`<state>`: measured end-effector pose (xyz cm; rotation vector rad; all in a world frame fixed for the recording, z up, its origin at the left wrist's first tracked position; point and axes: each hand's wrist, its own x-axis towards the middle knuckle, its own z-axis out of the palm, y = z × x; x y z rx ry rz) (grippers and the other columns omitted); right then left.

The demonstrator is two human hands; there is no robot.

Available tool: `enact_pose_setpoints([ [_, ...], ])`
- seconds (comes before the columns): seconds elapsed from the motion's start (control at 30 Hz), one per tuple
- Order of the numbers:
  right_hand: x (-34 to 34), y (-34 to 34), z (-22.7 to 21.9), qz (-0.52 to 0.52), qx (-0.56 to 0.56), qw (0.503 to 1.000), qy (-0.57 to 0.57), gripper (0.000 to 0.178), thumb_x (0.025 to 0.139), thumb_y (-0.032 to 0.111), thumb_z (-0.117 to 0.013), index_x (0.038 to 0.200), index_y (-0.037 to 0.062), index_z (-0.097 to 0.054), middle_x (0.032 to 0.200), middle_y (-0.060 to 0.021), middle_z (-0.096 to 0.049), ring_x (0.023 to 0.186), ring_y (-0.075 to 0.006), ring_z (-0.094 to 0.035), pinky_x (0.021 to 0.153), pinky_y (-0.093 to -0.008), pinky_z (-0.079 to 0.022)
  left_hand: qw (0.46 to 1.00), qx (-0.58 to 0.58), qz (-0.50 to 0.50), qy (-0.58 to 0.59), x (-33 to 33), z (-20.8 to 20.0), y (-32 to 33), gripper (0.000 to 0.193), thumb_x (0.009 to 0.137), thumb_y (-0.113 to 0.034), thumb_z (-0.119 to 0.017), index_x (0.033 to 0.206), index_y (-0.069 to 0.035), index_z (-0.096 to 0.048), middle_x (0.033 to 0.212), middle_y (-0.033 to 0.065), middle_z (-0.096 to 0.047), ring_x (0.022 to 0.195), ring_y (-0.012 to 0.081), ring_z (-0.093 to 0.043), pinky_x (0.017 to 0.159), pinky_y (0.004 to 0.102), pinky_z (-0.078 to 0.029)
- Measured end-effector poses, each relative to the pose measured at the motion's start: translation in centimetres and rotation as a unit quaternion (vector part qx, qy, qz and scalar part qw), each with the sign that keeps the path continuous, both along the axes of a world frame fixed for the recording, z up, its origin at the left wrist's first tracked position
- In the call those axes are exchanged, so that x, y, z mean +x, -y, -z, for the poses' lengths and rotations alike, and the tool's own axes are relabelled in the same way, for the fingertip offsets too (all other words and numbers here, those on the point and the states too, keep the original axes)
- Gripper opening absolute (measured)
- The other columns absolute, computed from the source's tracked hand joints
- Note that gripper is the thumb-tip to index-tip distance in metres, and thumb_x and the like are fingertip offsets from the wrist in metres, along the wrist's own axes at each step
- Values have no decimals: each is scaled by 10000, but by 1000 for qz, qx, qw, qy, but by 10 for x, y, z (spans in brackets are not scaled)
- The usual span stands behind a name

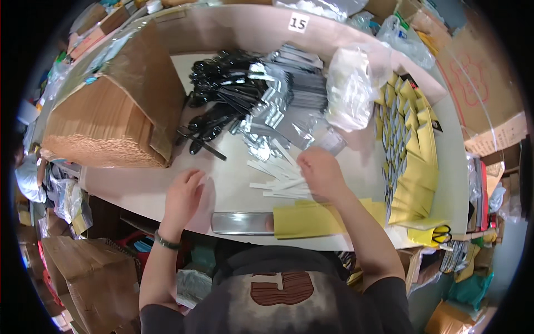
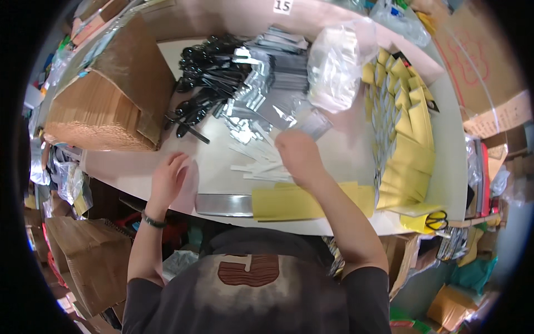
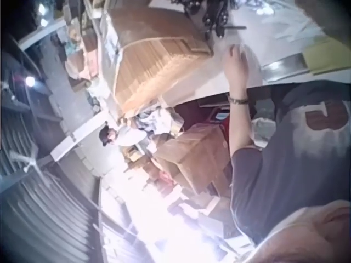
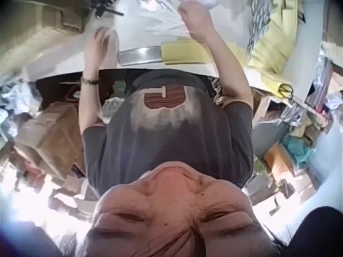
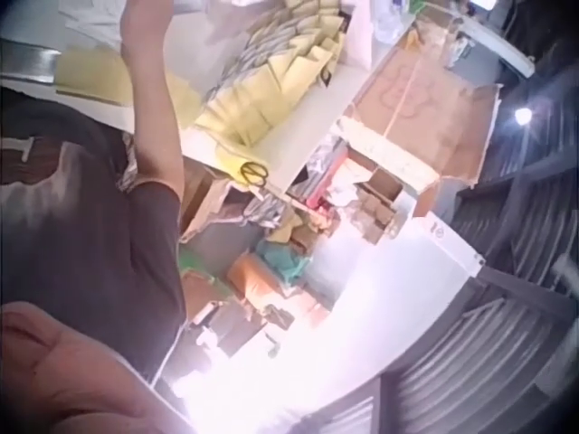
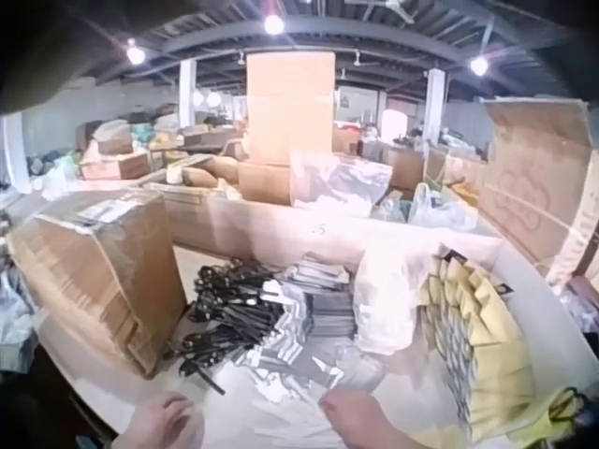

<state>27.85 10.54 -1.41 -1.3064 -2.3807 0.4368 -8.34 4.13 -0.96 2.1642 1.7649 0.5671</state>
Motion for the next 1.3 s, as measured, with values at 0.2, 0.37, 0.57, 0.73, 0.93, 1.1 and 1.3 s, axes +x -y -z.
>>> enact_pose_setpoints([
  [0.2, -13, -24, 15, 104, 54, 991, 59, 168, 820, 100, -666, 977, 46, -638, 963, -137, -619, 976, -329, -598, 862, -423, -474, 979, 166, 36, -113, 19, 11, -77, 290, 811, -21, -602, 1084, -100, -660, 1147, 83, -638, 1057, 325, -603, 852, 414, -516],
  [0.37, 5, 4, 11, 48, 23, 996, -76, 168, 777, 88, -716, 920, 48, -636, 932, -128, -617, 928, -347, -600, 818, -441, -485, 970, 152, 128, -143, 24, -10, -88, 153, 826, -63, -614, 974, -94, -638, 1052, 53, -651, 1041, 274, -624, 784, 395, -537],
  [0.57, 1, 23, 7, 43, 13, 997, -61, 149, 786, 102, -727, 870, 36, -623, 861, -124, -612, 869, -360, -606, 763, -430, -493, 956, 250, 9, 154, 60, -33, -63, 95, 951, 12, -557, 982, -48, -623, 956, 88, -697, 809, 228, -685, 723, 317, -548],
  [0.73, -35, -2, 13, 240, -29, 965, -104, 110, 842, 134, -681, 865, 36, -635, 852, -141, -621, 862, -364, -606, 753, -438, -491, 954, 97, -83, 271, 67, 21, -16, 114, 1035, -84, -503, 1043, -17, -595, 905, 84, -693, 821, 147, -667, 745, 276, -524],
  [0.93, -41, -17, 6, 108, -93, 989, -32, 171, 855, 175, -673, 934, 27, -642, 1001, -166, -640, 939, -358, -598, 819, -437, -486, 931, 37, -150, 332, 48, 26, 21, 193, 1043, -140, -508, 1093, -4, -636, 778, 27, -620, 721, 94, -591, 680, 246, -487],
  [1.1, -43, -36, 35, 234, 30, 957, -171, 159, 872, 150, -649, 979, 32, -653, 1030, -194, -605, 981, -337, -578, 856, -423, -460, 923, 6, -130, 363, 40, 25, 26, 204, 1032, -137, -537, 1133, -12, -664, 780, 4, -604, 757, 83, -565, 725, 234, -463],
  [1.3, -59, 9, -19, 112, 30, 974, -194, 187, 905, 107, -588, 1060, 7, -610, 1022, -162, -621, 890, -326, -605, 821, -418, -483, 945, 46, -144, 289, 25, 15, 54, 207, 1016, -89, -549, 1163, -5, -669, 877, 23, -620, 825, 95, -543, 773, 237, -440],
])
